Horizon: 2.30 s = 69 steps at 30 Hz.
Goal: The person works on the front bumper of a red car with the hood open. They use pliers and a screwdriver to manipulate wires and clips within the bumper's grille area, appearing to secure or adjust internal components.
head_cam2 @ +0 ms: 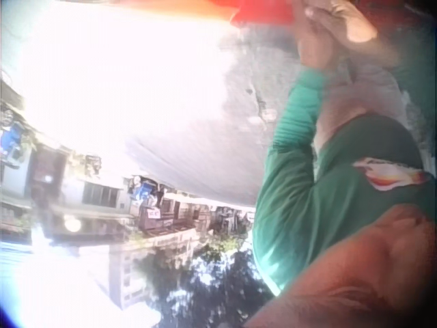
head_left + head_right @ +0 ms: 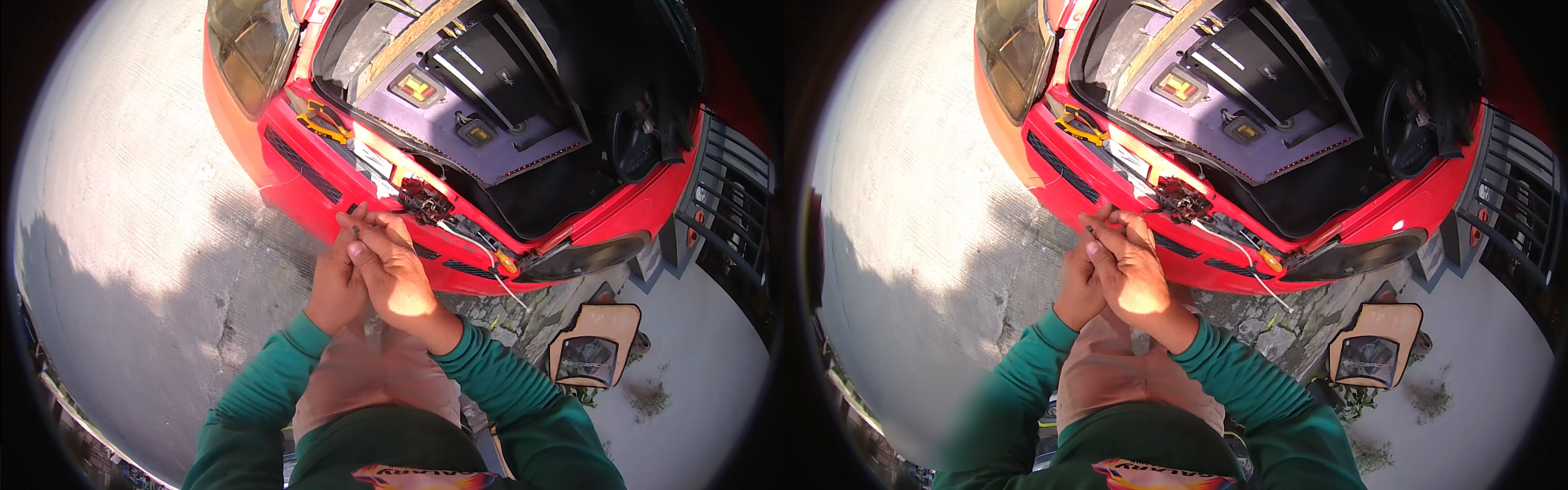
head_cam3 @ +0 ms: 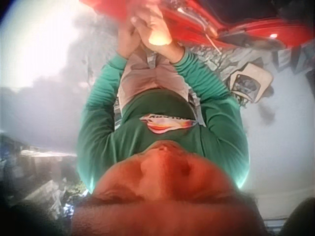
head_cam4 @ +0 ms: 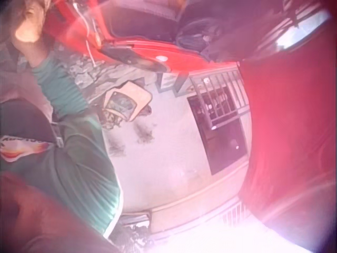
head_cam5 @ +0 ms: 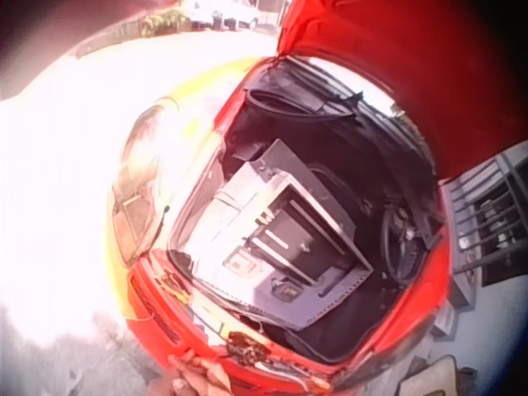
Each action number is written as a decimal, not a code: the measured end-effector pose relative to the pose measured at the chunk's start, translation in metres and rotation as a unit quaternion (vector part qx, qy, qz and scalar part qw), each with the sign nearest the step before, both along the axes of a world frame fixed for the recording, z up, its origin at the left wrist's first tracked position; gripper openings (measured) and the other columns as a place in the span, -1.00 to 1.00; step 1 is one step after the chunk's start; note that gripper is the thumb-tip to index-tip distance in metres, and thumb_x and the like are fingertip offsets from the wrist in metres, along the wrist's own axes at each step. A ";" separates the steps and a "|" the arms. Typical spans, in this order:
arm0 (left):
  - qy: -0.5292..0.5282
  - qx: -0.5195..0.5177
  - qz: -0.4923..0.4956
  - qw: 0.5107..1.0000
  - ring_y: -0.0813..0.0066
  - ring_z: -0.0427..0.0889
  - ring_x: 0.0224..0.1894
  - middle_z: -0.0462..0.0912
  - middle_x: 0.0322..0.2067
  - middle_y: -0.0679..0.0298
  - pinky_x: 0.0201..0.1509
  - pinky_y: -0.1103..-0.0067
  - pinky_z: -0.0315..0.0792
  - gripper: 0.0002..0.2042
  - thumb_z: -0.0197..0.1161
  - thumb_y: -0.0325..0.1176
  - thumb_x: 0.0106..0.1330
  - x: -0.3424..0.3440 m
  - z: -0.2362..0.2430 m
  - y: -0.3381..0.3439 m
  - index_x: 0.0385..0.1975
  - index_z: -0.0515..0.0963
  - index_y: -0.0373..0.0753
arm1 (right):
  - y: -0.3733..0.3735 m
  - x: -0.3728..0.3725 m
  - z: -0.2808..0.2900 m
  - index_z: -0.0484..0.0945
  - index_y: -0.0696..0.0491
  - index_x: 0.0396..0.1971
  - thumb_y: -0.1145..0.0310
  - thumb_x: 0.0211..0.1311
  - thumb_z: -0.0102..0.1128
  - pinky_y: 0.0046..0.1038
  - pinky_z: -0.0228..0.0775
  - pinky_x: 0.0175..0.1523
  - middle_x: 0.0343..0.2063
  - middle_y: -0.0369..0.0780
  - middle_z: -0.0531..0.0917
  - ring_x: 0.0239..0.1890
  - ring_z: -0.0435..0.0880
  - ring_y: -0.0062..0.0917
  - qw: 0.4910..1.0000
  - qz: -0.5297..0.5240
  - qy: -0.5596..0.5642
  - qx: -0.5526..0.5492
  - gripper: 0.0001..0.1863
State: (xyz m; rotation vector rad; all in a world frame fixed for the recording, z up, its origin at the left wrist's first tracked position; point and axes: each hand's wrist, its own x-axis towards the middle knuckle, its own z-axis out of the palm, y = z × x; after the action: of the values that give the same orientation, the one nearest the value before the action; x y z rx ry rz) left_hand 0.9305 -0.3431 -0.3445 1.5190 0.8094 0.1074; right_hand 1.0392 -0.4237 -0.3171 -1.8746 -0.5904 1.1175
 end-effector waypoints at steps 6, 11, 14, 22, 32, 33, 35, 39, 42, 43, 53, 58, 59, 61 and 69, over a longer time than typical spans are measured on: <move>0.131 0.362 -0.124 0.914 -0.04 0.73 -0.15 0.77 -0.16 0.13 -0.06 0.16 0.61 -0.66 0.18 -0.50 0.40 0.023 -0.013 0.093 0.14 0.67 -0.17 | -0.016 0.011 0.001 0.30 0.12 0.56 0.29 0.50 0.25 -0.16 0.26 0.53 0.32 0.04 0.45 0.43 0.42 -0.11 0.999 -0.006 0.045 -0.029 -0.30; 0.258 0.499 -0.306 0.768 0.12 0.78 -0.17 0.77 -0.23 0.12 -0.15 0.24 0.65 -0.47 0.34 -0.40 0.34 0.085 -0.067 0.148 0.35 0.49 -0.12 | -0.064 0.006 -0.016 0.41 0.11 0.47 0.32 0.40 0.37 -0.13 0.36 0.46 0.29 0.08 0.45 0.37 0.46 0.04 0.999 -0.022 -0.007 -0.023 -0.32; 0.223 0.570 -0.366 0.700 0.12 0.79 -0.17 0.76 -0.25 0.12 -0.15 0.25 0.66 -0.53 0.36 -0.41 0.27 0.085 -0.120 0.163 0.21 0.50 -0.15 | -0.081 -0.001 -0.024 0.43 0.10 0.45 0.31 0.39 0.38 -0.11 0.39 0.42 0.25 0.05 0.48 0.34 0.48 0.03 0.999 -0.006 -0.037 -0.030 -0.34; 0.222 0.558 -0.419 0.681 0.07 0.79 -0.17 0.75 -0.29 0.15 -0.13 0.22 0.67 -0.57 0.47 -0.30 0.14 0.097 -0.131 0.169 -0.01 0.49 -0.16 | -0.100 0.006 -0.028 0.48 0.16 0.40 0.32 0.42 0.36 -0.18 0.43 0.39 0.22 0.02 0.55 0.29 0.57 -0.09 0.997 -0.015 -0.054 -0.058 -0.40; 0.200 -0.064 -0.190 0.959 0.68 0.53 -0.50 0.60 -0.59 0.38 -0.36 0.57 0.46 -0.66 0.51 -0.44 0.22 0.039 0.016 0.073 -0.01 0.71 -0.35 | -0.116 0.010 -0.045 0.25 0.09 0.57 0.15 0.54 0.31 -0.24 0.45 0.39 0.30 -0.08 0.58 0.34 0.57 -0.30 0.955 -0.049 0.291 0.028 -0.25; 0.178 -0.115 -0.193 0.958 0.73 0.54 -0.48 0.63 -0.57 0.40 -0.35 0.60 0.46 -0.66 0.50 -0.47 0.26 0.034 0.028 0.047 0.03 0.70 -0.35 | -0.115 0.007 -0.046 0.21 0.08 0.59 0.18 0.55 0.31 -0.26 0.45 0.37 0.28 -0.11 0.59 0.30 0.58 -0.35 0.931 -0.065 0.355 0.055 -0.24; 0.121 -0.179 -0.206 0.954 0.79 0.54 -0.44 0.66 -0.54 0.42 -0.33 0.63 0.47 -0.64 0.50 -0.49 0.30 0.034 0.037 0.015 0.09 0.70 -0.36 | -0.110 0.009 -0.033 0.14 0.07 0.63 0.22 0.55 0.30 -0.29 0.47 0.33 0.23 -0.16 0.62 0.23 0.60 -0.43 0.872 -0.103 0.470 0.092 -0.21; 0.114 -0.156 -0.233 0.953 0.73 0.64 -0.32 0.74 -0.38 0.36 -0.23 0.63 0.53 -0.59 0.51 -0.52 0.32 0.040 0.023 0.021 0.18 0.68 -0.32 | -0.128 0.043 -0.009 0.26 0.06 0.56 0.39 0.55 0.26 -0.50 0.48 0.03 -0.06 -0.29 0.65 -0.09 0.57 -0.63 0.852 -0.136 0.503 0.058 -0.33; 0.131 0.153 -0.264 0.943 0.37 0.80 -0.18 0.81 -0.18 0.17 -0.07 0.44 0.65 -0.59 0.50 -0.43 0.33 0.072 -0.023 0.041 0.20 0.70 -0.16 | -0.161 0.094 -0.011 0.42 0.05 0.44 0.55 0.39 0.26 -0.40 0.53 0.04 -0.04 -0.20 0.69 -0.09 0.66 -0.48 0.967 0.033 0.230 -0.109 -0.38; 0.106 0.228 -0.284 0.925 0.21 0.80 -0.14 0.79 -0.14 0.12 -0.04 0.36 0.66 -0.60 0.48 -0.36 0.34 0.076 -0.045 0.042 0.19 0.70 -0.12 | -0.165 0.112 -0.008 0.44 0.06 0.42 0.58 0.30 0.26 -0.33 0.53 0.08 -0.02 -0.14 0.69 -0.05 0.68 -0.36 0.983 0.115 0.049 -0.133 -0.35; 0.168 0.285 -0.392 0.859 -0.05 0.80 -0.16 0.79 -0.29 0.01 -0.08 0.09 0.65 -0.80 0.27 -0.22 0.45 0.098 -0.107 0.034 -0.09 0.72 -0.14 | -0.088 0.185 -0.002 0.54 0.08 0.30 0.34 0.39 0.20 -0.01 0.30 0.38 0.11 -0.15 0.66 0.30 0.53 -0.27 0.665 0.512 -0.442 -0.316 -0.50; 0.137 0.249 -0.371 0.884 -0.10 0.77 -0.17 0.78 -0.27 0.00 -0.07 0.06 0.63 -0.80 0.27 -0.23 0.44 0.084 -0.086 0.031 -0.10 0.72 -0.15 | -0.050 0.177 -0.020 0.59 0.08 0.26 0.29 0.43 0.17 -0.08 0.27 0.37 0.13 -0.19 0.67 0.29 0.53 -0.31 0.608 0.569 -0.471 -0.292 -0.55; 0.130 0.255 -0.352 0.891 -0.11 0.76 -0.21 0.78 -0.29 0.02 -0.09 0.05 0.63 -0.81 0.27 -0.24 0.43 0.080 -0.085 0.027 -0.13 0.72 -0.15 | -0.048 0.176 -0.025 0.59 0.08 0.25 0.29 0.43 0.17 -0.09 0.27 0.36 0.13 -0.19 0.67 0.29 0.53 -0.31 0.605 0.571 -0.474 -0.288 -0.56; 0.128 0.246 -0.327 0.903 -0.10 0.76 -0.23 0.78 -0.31 0.03 -0.10 0.05 0.63 -0.82 0.27 -0.25 0.43 0.075 -0.084 0.022 -0.14 0.72 -0.16 | -0.039 0.173 -0.026 0.61 0.08 0.24 0.30 0.43 0.18 -0.12 0.27 0.35 0.13 -0.20 0.67 0.29 0.53 -0.31 0.595 0.581 -0.473 -0.292 -0.57; 0.120 0.253 -0.301 0.912 -0.09 0.77 -0.23 0.77 -0.34 0.02 -0.12 0.07 0.64 -0.82 0.25 -0.32 0.36 0.067 -0.074 0.015 -0.16 0.73 -0.17 | -0.023 0.186 -0.040 0.59 0.00 0.23 0.31 0.39 0.25 -0.11 0.31 0.35 0.14 -0.16 0.65 0.33 0.51 -0.26 0.583 0.596 -0.477 -0.276 -0.57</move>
State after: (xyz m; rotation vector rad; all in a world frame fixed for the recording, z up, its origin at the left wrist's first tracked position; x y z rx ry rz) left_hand 0.9971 -0.3282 -0.4185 2.2483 0.4813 -0.3617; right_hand 1.2255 -0.4463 -0.3572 -2.5559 -2.7068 0.9041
